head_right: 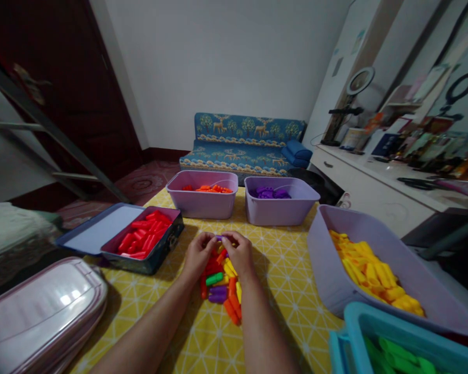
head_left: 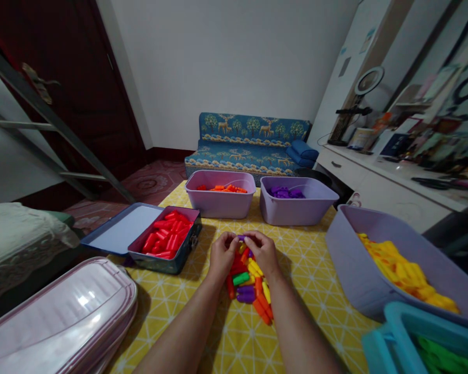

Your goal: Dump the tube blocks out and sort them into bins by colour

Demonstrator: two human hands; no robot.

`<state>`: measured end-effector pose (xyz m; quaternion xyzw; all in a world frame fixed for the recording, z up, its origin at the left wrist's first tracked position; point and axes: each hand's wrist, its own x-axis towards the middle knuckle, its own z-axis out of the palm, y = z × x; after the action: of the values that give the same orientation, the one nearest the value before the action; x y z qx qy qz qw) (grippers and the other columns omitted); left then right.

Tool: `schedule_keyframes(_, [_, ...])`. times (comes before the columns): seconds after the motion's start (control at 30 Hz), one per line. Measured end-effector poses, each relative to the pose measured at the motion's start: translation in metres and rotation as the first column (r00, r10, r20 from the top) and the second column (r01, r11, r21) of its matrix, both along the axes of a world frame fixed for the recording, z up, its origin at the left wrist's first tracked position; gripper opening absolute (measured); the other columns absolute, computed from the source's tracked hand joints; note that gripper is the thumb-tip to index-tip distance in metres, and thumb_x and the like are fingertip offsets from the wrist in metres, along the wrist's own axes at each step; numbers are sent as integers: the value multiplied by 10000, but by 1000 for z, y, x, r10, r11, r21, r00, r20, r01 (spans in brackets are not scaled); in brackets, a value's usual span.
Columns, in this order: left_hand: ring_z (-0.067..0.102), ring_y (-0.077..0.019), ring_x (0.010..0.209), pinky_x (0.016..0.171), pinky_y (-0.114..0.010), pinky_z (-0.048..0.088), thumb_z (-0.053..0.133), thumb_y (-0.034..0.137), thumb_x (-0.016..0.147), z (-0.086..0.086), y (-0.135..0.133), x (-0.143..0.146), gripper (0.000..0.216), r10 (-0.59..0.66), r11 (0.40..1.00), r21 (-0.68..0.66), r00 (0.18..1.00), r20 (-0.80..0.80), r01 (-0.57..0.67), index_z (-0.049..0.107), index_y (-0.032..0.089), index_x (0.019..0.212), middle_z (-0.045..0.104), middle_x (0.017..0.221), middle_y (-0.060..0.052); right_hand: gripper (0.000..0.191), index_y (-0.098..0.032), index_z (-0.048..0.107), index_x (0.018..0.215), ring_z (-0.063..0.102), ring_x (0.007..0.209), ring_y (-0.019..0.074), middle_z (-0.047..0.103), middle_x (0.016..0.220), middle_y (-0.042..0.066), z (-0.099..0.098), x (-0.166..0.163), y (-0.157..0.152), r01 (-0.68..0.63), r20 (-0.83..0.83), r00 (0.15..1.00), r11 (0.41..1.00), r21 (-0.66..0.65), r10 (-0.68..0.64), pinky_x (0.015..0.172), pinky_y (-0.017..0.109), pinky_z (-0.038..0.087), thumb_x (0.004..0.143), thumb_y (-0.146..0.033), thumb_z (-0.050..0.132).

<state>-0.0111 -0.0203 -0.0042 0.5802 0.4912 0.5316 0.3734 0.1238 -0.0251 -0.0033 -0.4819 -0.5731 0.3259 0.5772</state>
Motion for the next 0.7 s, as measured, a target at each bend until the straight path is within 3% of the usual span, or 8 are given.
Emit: schedule_keyframes(0.7, [586,-144,665,624,-229,443,574,320,797,0,0,0,159,-3,1000,1,1000,-4,3,627,171,780,645,709,-10,172,-178,706,874,658,819,199,721,872,59,0,0,0,-3,9,1000,999,-37,3,770,311,512,779,-285,610])
